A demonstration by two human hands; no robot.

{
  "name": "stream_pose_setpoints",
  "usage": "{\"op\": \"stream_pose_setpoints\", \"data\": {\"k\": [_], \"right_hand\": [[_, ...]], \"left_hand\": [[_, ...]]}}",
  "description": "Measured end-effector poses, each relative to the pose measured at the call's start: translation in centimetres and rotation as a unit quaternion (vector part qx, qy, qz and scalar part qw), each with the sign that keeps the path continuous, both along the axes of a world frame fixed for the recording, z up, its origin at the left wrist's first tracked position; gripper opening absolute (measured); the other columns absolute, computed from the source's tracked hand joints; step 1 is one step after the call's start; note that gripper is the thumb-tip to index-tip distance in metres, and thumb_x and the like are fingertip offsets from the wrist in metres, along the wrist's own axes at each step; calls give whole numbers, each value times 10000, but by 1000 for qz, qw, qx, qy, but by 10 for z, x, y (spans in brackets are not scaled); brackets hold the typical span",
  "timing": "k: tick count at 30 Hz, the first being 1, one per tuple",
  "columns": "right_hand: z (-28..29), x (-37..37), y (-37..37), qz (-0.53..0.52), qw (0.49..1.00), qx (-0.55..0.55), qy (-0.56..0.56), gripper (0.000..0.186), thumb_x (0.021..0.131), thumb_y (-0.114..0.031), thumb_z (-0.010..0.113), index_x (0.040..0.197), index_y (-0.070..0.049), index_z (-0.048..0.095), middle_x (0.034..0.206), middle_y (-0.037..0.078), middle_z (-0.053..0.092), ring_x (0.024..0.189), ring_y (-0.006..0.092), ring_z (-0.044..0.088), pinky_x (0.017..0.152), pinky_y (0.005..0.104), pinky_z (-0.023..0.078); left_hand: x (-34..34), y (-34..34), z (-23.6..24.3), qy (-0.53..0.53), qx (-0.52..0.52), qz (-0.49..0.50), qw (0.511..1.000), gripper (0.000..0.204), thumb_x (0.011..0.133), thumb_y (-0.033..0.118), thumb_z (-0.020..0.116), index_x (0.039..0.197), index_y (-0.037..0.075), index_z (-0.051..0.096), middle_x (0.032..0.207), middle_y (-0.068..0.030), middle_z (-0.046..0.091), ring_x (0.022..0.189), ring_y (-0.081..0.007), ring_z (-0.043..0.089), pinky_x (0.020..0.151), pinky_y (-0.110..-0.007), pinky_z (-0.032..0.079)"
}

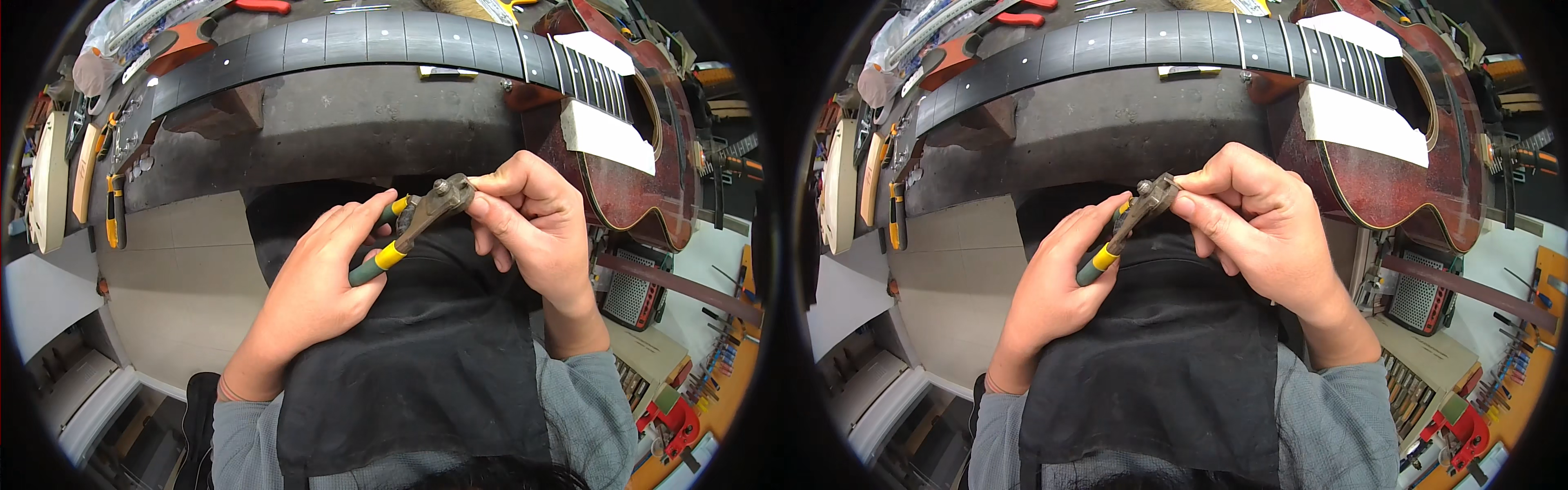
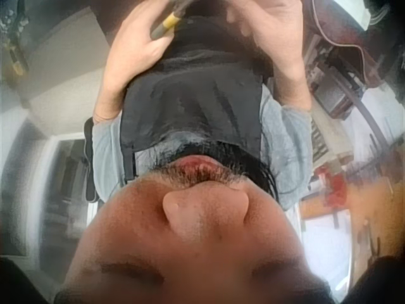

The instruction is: The person uses pliers to manipulate small metal components, likely fret wire or pins, on the neck of an acoustic guitar. They repeatedly pick up the wire, cut or bend it with the pliers, and place it into the fret slots on the guitar's fretboard.

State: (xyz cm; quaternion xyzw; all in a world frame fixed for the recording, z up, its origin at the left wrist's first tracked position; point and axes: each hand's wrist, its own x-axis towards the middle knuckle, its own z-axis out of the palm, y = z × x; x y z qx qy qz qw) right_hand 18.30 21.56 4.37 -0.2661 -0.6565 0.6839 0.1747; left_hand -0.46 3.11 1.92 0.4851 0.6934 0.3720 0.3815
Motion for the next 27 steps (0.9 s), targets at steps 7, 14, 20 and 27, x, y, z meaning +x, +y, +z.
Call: {"op": "stream_pose_setpoints", "data": {"k": [7,14,20,27], "right_hand": [[-1,-2,-1,8,1000,9,-18,56,1115,-58,739,1121,-3,750,781,-3,725,585,-2,577,479,195,381],[-4,-2,-4,-1,1000,29,-8,58,1131,-72,721,1133,-15,708,760,-4,705,551,-2,550,477,189,375],[-5,-4,-8,-17,997,-67,34,94,1152,-79,692,1211,-22,648,793,15,693,566,7,553,477,184,390],[4,-3,-9,-3,998,-64,22,100,1156,-84,685,1219,-15,649,821,34,712,590,18,593,484,185,421]], "left_hand": [[2,-2,-4,18,4,10,1000,584,955,-5,762,1525,9,637,1388,-205,743,1273,-403,718,1123,-454,541],[14,-9,-21,-61,4,116,991,164,1031,30,782,1103,-7,640,875,-176,722,806,-333,763,754,-355,551],[-1,-8,-15,-13,48,87,995,353,997,72,828,1313,-10,692,1136,-208,788,1009,-382,784,908,-401,594],[2,-3,-10,48,89,43,994,390,1077,128,763,1436,1,676,1097,-101,765,1015,-246,740,969,-378,573]]}}
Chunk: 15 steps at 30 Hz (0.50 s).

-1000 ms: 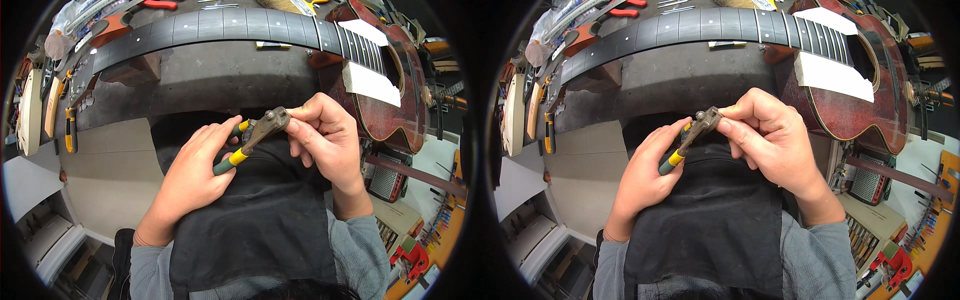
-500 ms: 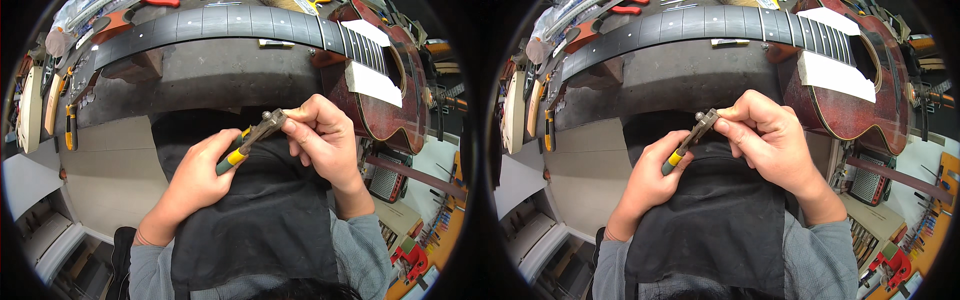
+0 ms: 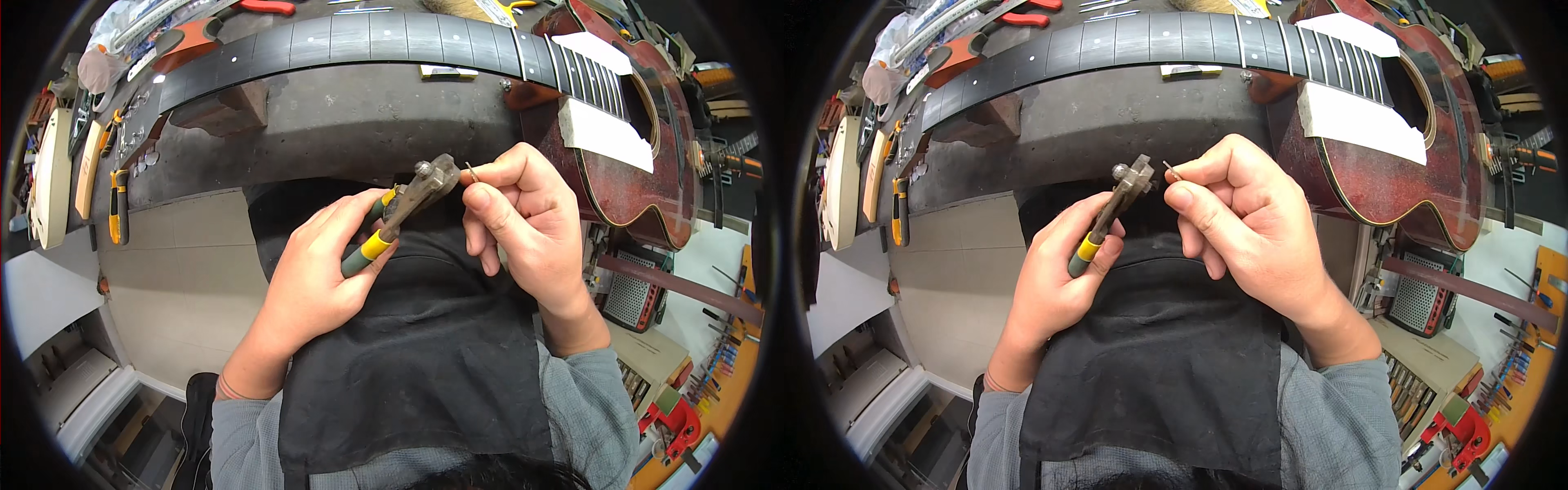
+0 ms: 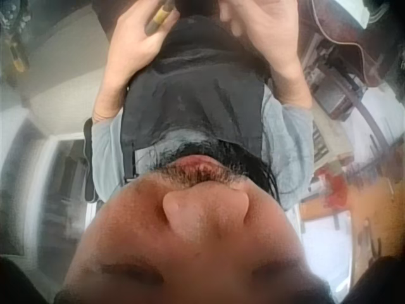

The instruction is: The person uses pliers to manipulate small metal components, likely fret wire or pins, on the neck of an acoustic guitar. They repeatedly pick up the wire, cut or bend it with the pliers, and place it into the fret slots on the guitar's fretboard.

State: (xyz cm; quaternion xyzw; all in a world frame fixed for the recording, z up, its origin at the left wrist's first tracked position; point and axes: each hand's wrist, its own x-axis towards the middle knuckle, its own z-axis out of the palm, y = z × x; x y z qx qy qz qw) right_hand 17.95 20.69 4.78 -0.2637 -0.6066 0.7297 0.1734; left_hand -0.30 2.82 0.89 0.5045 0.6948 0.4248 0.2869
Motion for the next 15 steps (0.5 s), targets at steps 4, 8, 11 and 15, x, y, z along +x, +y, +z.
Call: {"op": "stream_pose_setpoints", "data": {"k": [4,8,11,15], "right_hand": [[1,1,1,14,1000,0,-8,107,1166,-89,669,1231,-7,647,832,55,727,581,29,602,485,192,439],[-2,0,-1,14,1000,-18,18,112,1185,-95,630,1243,1,642,834,69,732,576,48,620,487,199,456],[-3,1,-2,15,999,-32,20,130,1197,-106,607,1251,7,641,834,75,732,578,58,631,491,201,469],[-2,0,-2,25,999,-39,8,154,1204,-123,596,1251,16,642,836,79,733,579,62,636,494,204,480]], "left_hand": [[3,2,6,-11,-21,-1,1000,433,1027,74,780,1444,16,677,1131,-115,779,1064,-285,761,1004,-405,574],[4,0,5,-31,-27,0,999,441,1021,66,780,1448,18,678,1141,-116,782,1070,-286,762,1009,-406,574],[4,-1,3,-26,-17,-1,1000,433,1028,67,774,1447,11,679,1142,-117,782,1067,-287,762,1010,-403,574],[4,-1,4,-30,-18,1,999,425,1035,69,768,1445,0,681,1145,-119,784,1064,-286,762,1010,-400,574]]}}
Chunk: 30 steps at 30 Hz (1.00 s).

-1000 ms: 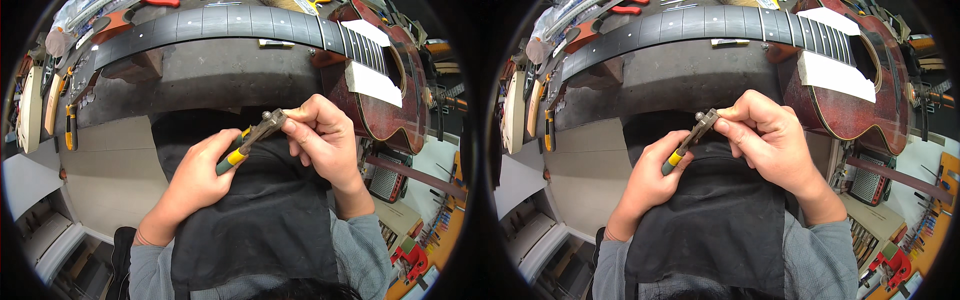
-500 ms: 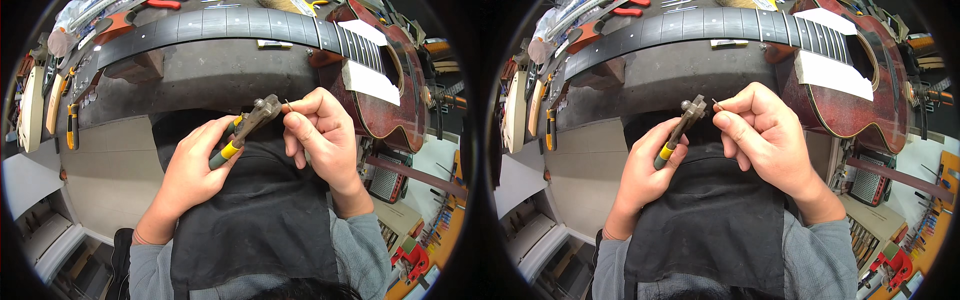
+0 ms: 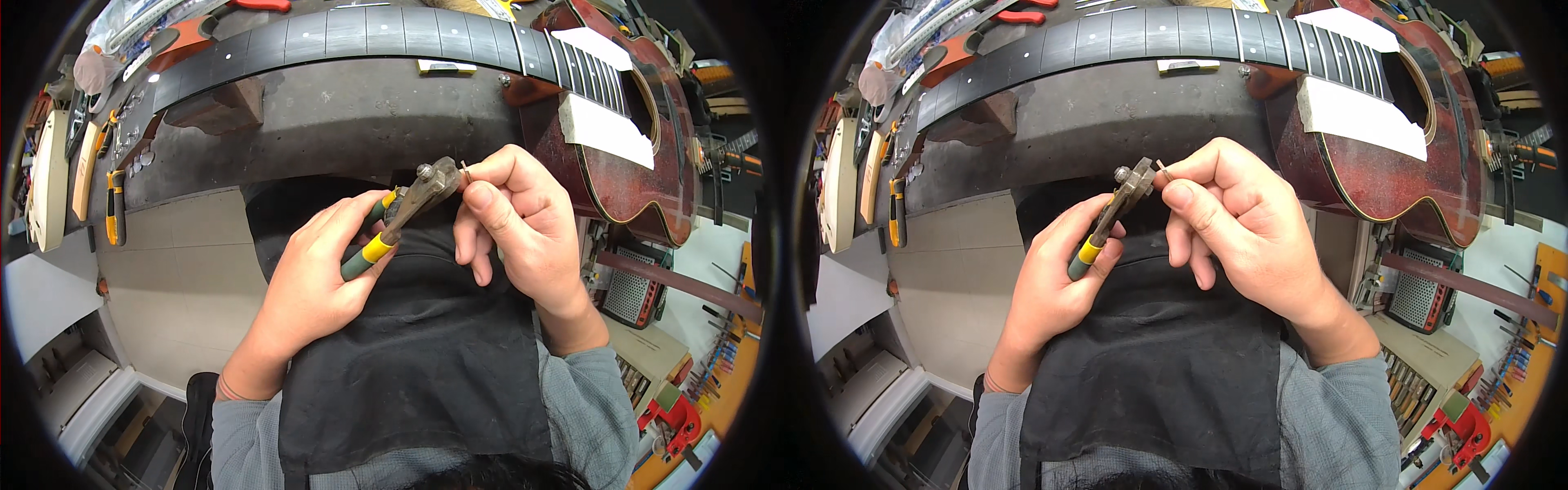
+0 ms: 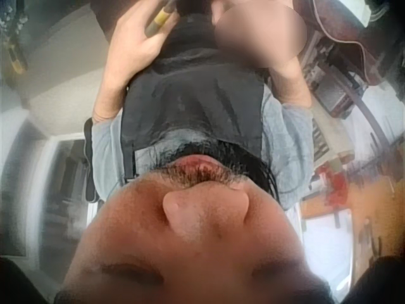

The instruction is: The person uses pliers to manipulate small metal components, likely fret wire or pins, on the neck of an acoustic guitar. They repeatedly pick up the wire, cut or bend it with the pliers, and place it into the fret slots on the guitar's fretboard.

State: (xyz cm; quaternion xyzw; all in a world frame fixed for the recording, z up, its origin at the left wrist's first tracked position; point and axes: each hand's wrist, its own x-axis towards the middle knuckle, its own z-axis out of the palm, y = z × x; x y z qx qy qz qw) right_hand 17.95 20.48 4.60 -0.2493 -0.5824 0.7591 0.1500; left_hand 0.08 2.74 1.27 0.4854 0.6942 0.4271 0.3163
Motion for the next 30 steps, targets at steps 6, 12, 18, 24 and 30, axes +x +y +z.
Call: {"op": "stream_pose_setpoints", "data": {"k": [6,12,18,24,30], "right_hand": [[1,-3,-2,-2,1000,-9,-4,166,1206,-134,595,1242,21,645,841,81,733,587,63,641,496,208,485],[-1,-2,0,0,1000,14,-7,151,1200,-121,603,1272,8,632,856,70,732,609,48,628,529,196,479],[1,-5,-6,-25,998,50,-22,129,1176,-76,632,1280,0,620,920,56,741,691,29,638,552,191,478],[1,-5,-4,-19,998,57,-21,119,1163,-35,628,1263,25,601,1033,104,771,745,65,698,559,199,546],[0,-4,-2,-20,998,51,-12,112,1153,-12,633,1251,29,597,1060,124,781,760,93,734,561,208,581]], "left_hand": [[-1,-1,-2,2,3,-2,1000,427,1033,62,767,1446,-3,680,1148,-122,787,1071,-284,764,1014,-399,572],[-2,-2,-1,10,-10,5,1000,449,1008,36,776,1446,3,681,1157,-131,787,1076,-288,768,1015,-400,572],[-3,-2,-1,19,-18,-7,1000,521,961,11,796,1465,12,666,1189,-150,786,1107,-331,771,1015,-418,570],[-1,-2,-1,4,-23,0,1000,531,955,14,800,1468,12,662,1181,-153,783,1114,-350,769,1019,-430,568],[-2,-2,-2,23,-32,-11,999,558,961,26,798,1499,16,649,1216,-158,785,1143,-351,771,1041,-428,565]]}}
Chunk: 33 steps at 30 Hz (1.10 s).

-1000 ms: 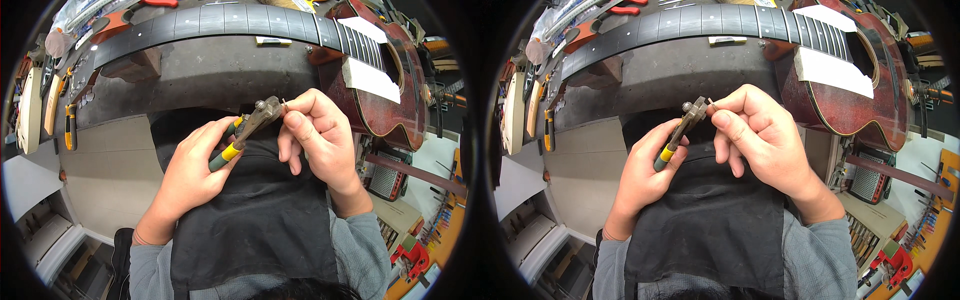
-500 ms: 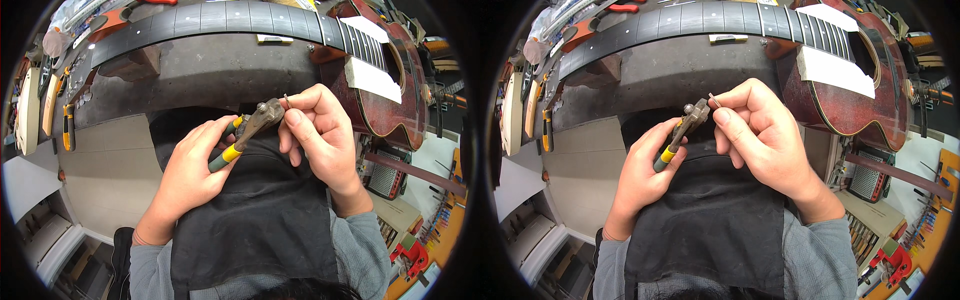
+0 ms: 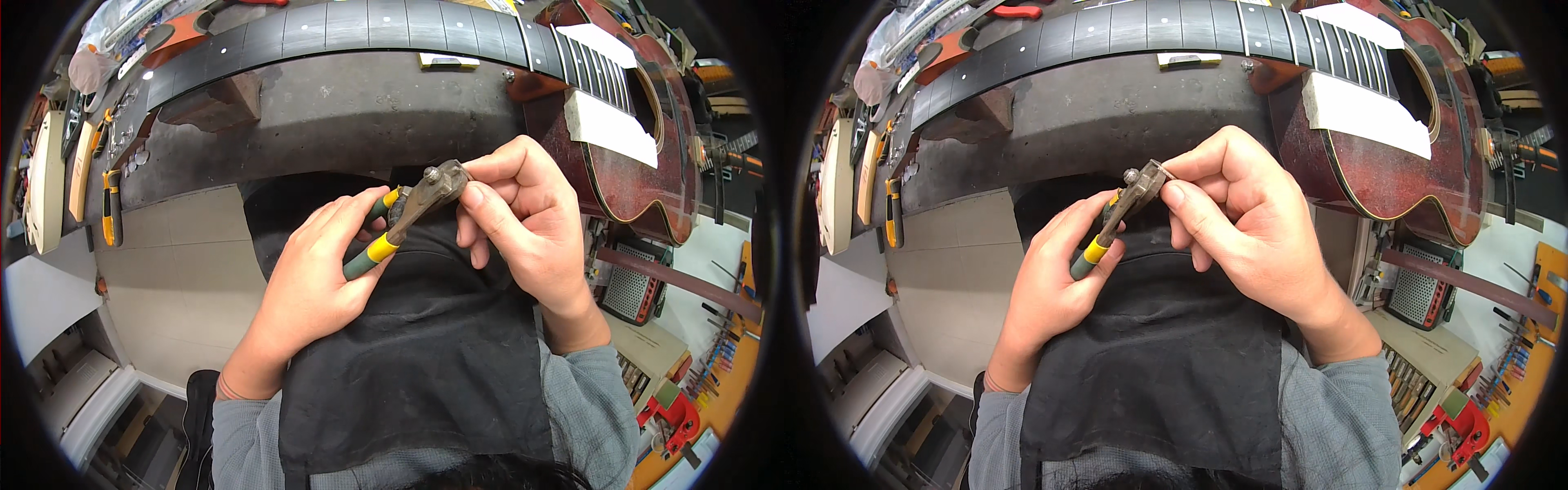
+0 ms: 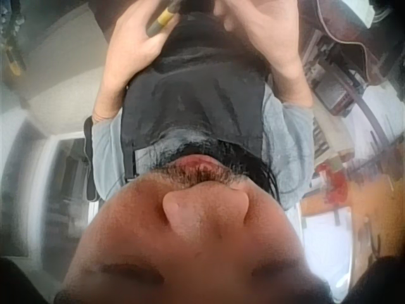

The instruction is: The person uses pliers to manipulate small metal components, likely fret wire or pins, on the neck of an acoustic guitar. They repeatedly pick up the wire, cut or bend it with the pliers, and place it into the fret slots on the guitar's fretboard.

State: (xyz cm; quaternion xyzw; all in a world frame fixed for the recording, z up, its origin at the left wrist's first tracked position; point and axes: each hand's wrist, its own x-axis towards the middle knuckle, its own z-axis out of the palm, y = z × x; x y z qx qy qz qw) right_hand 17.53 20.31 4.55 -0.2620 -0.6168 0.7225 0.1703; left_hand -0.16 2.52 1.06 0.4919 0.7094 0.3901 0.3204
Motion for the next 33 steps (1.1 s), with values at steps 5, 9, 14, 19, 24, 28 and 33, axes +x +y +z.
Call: {"op": "stream_pose_setpoints", "data": {"k": [5,9,14,19,24,28,33], "right_hand": [[-1,1,2,-3,1000,-6,-2,113,1147,-5,639,1246,30,598,1072,124,784,770,101,745,562,215,590],[0,1,2,-9,1000,-10,1,111,1143,0,643,1241,28,601,1086,126,786,781,104,752,565,215,591],[1,4,4,5,1000,-1,-4,111,1139,-16,666,1236,21,628,1143,100,786,831,59,717,599,206,561],[2,4,3,-5,999,45,-24,67,1126,-1,683,1189,20,676,1039,68,800,791,42,712,585,203,539],[0,4,3,-11,995,92,-27,65,1112,11,697,1173,24,715,919,43,792,730,27,691,562,209,517],[-1,5,2,-4,992,121,-43,76,1106,16,703,1178,26,726,859,37,776,697,24,675,550,213,499],[-1,7,1,5,992,114,-49,94,1122,32,670,1212,13,689,897,69,752,732,62,715,547,198,520]], "left_hand": [[1,1,1,4,-7,-4,1000,583,964,31,798,1524,21,638,1230,-161,781,1160,-350,767,1056,-432,561],[3,2,1,-3,-7,-1,1000,586,968,35,798,1530,23,636,1231,-159,781,1162,-350,766,1056,-432,561],[3,3,3,0,-13,-6,1000,585,976,33,796,1538,25,633,1232,-154,780,1163,-339,766,1057,-430,561],[3,3,2,-9,-13,-9,1000,576,985,21,785,1540,16,632,1240,-155,778,1157,-321,771,1049,-419,566],[5,3,2,-1,-15,-9,1000,554,1000,30,781,1534,9,635,1221,-155,777,1122,-314,776,1031,-415,572],[5,2,0,-13,-16,-3,1000,493,1000,54,799,1466,-4,650,1174,-160,768,1067,-330,765,991,-416,578],[14,-5,-9,-54,-21,58,997,228,1029,65,798,1205,-18,680,989,-159,748,852,-309,743,801,-365,573]]}}
